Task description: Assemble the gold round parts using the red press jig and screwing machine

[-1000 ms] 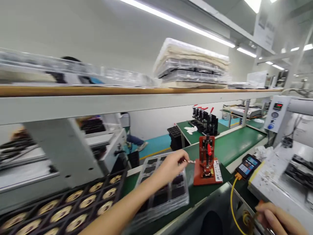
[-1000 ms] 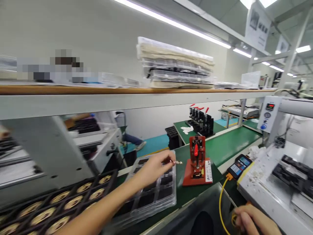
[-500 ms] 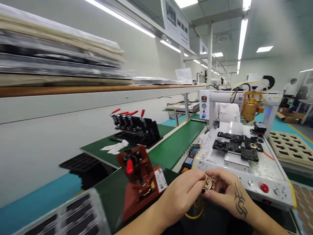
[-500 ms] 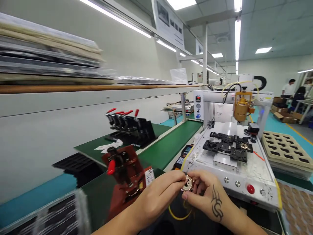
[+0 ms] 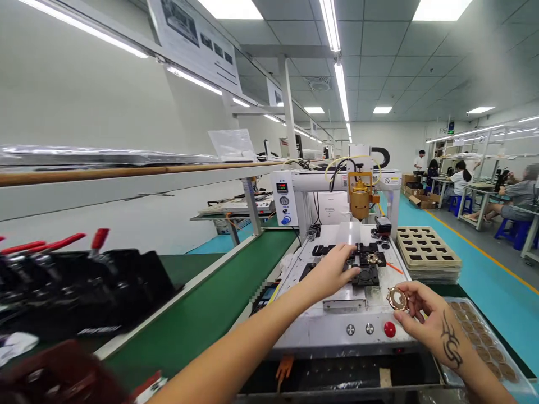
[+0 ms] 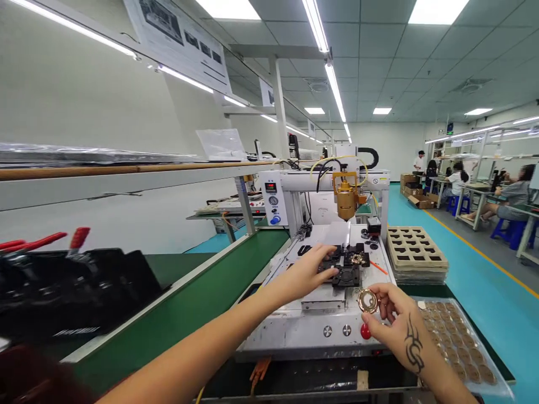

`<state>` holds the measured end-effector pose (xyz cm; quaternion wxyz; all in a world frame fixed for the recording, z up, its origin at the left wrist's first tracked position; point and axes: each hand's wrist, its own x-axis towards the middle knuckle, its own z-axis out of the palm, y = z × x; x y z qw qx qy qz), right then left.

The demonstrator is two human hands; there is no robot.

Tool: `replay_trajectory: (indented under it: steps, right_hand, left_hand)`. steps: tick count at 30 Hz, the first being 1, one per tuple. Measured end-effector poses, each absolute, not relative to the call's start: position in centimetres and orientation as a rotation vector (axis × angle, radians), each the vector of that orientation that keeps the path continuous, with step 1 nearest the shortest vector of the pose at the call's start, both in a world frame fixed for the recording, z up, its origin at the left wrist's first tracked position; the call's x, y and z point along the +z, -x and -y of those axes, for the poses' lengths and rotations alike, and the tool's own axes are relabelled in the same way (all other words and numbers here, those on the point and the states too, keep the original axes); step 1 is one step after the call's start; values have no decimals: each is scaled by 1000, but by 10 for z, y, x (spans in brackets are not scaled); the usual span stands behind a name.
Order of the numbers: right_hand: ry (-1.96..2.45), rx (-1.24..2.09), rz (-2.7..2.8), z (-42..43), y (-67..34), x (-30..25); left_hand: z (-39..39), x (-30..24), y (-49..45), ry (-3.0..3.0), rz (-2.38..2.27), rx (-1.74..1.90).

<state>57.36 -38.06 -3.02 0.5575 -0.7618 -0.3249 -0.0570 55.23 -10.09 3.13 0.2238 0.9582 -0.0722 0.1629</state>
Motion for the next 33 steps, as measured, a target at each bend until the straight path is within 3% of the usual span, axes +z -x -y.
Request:
replay_trajectory:
  steps: [5, 10, 15, 33]
  right_hand:
    - [1813, -232, 671, 406, -571, -25]
    - [1844, -238, 593, 444, -585, -32]
    - [1857, -269, 591, 452, -604, -24]
    - [1899, -261, 778, 417, -623, -3]
  left_hand:
    - [125, 20, -661, -2738, 173, 259]
    - [118, 13, -706, -2842, 161, -51]
    - [112, 17, -723, -2895, 137, -212]
    - [116, 22, -725, -2929, 74, -259]
